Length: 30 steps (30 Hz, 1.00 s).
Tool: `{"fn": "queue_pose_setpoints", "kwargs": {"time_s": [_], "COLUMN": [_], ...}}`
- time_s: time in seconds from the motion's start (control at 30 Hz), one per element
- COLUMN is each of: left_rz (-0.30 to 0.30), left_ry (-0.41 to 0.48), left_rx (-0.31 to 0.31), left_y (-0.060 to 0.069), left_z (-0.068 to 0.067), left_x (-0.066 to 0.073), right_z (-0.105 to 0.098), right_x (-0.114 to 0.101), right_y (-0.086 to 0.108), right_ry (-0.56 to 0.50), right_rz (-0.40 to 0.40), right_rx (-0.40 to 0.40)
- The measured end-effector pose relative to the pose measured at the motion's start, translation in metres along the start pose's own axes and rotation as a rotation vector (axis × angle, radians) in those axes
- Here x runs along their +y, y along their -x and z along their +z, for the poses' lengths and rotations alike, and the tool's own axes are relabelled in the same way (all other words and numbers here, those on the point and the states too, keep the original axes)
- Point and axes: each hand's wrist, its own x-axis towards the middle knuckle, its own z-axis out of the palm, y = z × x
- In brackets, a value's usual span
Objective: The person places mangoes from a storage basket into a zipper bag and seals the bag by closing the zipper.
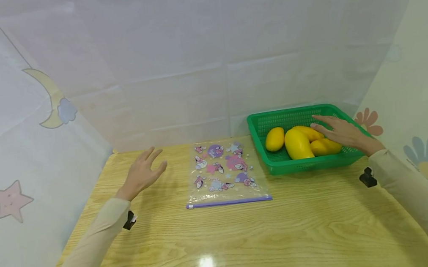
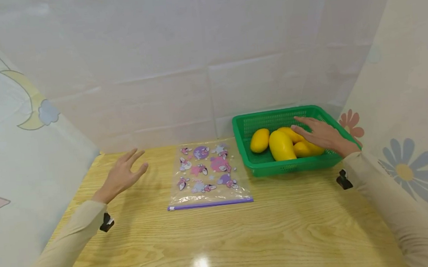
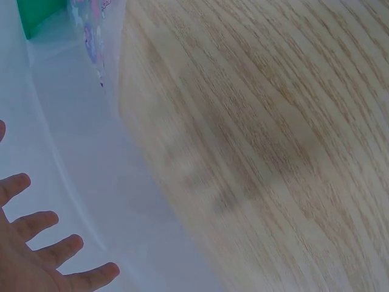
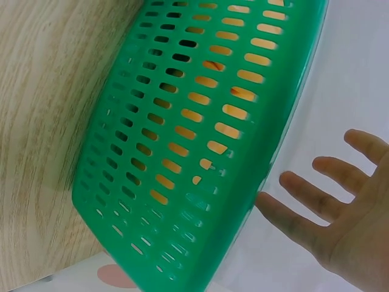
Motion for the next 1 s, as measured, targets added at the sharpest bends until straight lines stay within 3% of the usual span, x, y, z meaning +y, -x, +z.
{"fn": "queue_pose_setpoints", "kwargs": {"time_s": [0.3,0.57,1.0], "left_rz": [-0.009,-0.008,0.013], "left_ry": [0.014,0.030,0.034], "left_rx": [-0.025,-0.043,-0.056], "left_y": [0.004,0.006,0.009], "left_z": [0.003,0.007,0.012], "left_x": [0.002,0.007,0.015], "right_z": [0.001,0.001,0.002], "right_x": [-0.002,-0.004,-0.003], "right_y": [-0.001,0.000,0.002], "right_ry": [-0.014,-0.107,-0.133], "right_rz": [-0.003,0.011,0.013], "right_rx": [-0.006,-0.023,-0.041]}}
